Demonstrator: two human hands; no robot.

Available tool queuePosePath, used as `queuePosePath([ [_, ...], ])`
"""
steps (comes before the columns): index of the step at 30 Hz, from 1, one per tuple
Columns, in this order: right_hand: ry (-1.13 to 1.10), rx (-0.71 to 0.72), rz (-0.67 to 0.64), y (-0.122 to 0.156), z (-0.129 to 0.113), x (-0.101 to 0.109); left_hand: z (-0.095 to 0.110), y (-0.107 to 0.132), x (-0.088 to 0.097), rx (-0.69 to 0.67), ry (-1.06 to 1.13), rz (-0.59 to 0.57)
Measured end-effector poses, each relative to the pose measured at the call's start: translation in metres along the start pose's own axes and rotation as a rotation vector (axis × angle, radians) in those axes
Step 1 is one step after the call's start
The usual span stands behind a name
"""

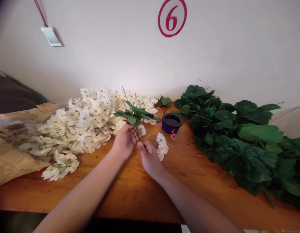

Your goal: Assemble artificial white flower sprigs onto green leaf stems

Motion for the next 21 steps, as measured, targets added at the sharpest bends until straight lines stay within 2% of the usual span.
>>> queuePosePath([
  [3,-0.053,-0.020,-0.020,0.000,0.000,-0.004,-0.006,-0.001,-0.002,0.050,-0.026,-0.073],
  [8,-0.060,-0.018,-0.035,-0.002,0.004,-0.006,-0.012,-0.004,0.002,0.075,-0.115,-0.034],
  [14,-0.053,-0.017,-0.042,-0.006,0.009,-0.004,-0.011,-0.006,0.005,-0.040,-0.177,0.028],
  [19,-0.045,-0.013,-0.041,-0.007,0.011,-0.005,-0.010,-0.003,0.005,-0.215,-0.242,0.116],
  [21,-0.041,-0.007,-0.042,-0.006,0.012,-0.005,-0.010,-0.002,0.004,-0.235,-0.265,0.124],
])
Point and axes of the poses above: each hand's wrist, its own y-axis away from the middle knuckle, its own x-axis out of the back of the hand, z = x × y, the point moved 3 cm from there along -y, towards the middle knuckle, and after that the axes turned 10 degrees about x, right-handed, at the moved point
